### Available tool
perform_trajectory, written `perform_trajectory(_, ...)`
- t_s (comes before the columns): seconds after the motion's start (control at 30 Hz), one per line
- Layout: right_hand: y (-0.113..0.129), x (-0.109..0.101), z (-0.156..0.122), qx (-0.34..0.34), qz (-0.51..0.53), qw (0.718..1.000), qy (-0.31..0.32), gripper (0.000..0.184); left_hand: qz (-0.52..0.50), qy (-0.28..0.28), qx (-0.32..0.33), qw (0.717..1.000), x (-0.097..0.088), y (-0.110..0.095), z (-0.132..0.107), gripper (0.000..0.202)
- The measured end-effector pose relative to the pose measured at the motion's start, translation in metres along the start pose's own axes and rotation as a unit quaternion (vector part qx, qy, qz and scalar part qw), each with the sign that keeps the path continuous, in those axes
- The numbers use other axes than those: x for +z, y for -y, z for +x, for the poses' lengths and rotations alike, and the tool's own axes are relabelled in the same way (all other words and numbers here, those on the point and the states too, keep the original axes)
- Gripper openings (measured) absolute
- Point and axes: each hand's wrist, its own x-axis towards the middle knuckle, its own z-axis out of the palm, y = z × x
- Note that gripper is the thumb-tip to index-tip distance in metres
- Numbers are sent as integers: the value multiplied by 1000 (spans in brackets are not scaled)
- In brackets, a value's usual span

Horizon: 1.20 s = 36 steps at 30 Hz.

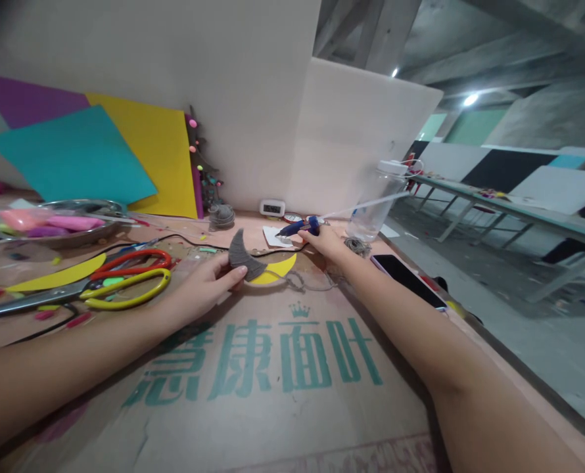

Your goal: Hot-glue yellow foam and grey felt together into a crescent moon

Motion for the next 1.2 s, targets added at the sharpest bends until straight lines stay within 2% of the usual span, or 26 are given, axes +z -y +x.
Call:
perform_trajectory(0.13, -8, -18, -8, -24, -105, 994, 10, 48, -5, -5, -1, 1000, 1, 2, 0, 27)
perform_trajectory(0.3, -13, -27, -21, -87, -278, 956, 20, 52, -3, -1, -4, 1000, 0, 2, 0, 26)
perform_trajectory(0.47, -12, -27, -23, -69, -305, 949, 36, 44, 4, -11, -9, 1000, 0, -2, -1, 24)
perform_trajectory(0.63, -3, -42, -28, -53, -333, 941, 35, 34, -17, -20, -11, 1000, 1, -3, -1, 24)
perform_trajectory(0.7, 6, -49, -35, -70, -309, 948, 32, 33, -26, -23, -10, 999, 1, -2, 0, 24)
perform_trajectory(0.77, 18, -52, -44, -108, -224, 968, 38, 34, -30, -23, -9, 999, 0, 0, 0, 24)
perform_trajectory(0.8, 24, -52, -49, -122, -169, 977, 54, 34, -30, -23, -8, 999, 0, 0, 1, 24)
perform_trajectory(0.87, 34, -50, -58, -116, -68, 983, 127, 39, -31, -30, -5, 999, -1, 0, 1, 25)
perform_trajectory(0.93, 41, -45, -65, -86, 0, 971, 223, 48, -32, -47, -4, 998, -2, -2, 1, 25)
perform_trajectory(1.0, 46, -39, -71, -70, 44, 956, 282, 51, -28, -62, -9, 998, -2, -4, 1, 24)
perform_trajectory(1.2, 51, -32, -74, -58, 116, 949, 289, 31, -18, -65, -11, 998, -2, -3, 1, 23)
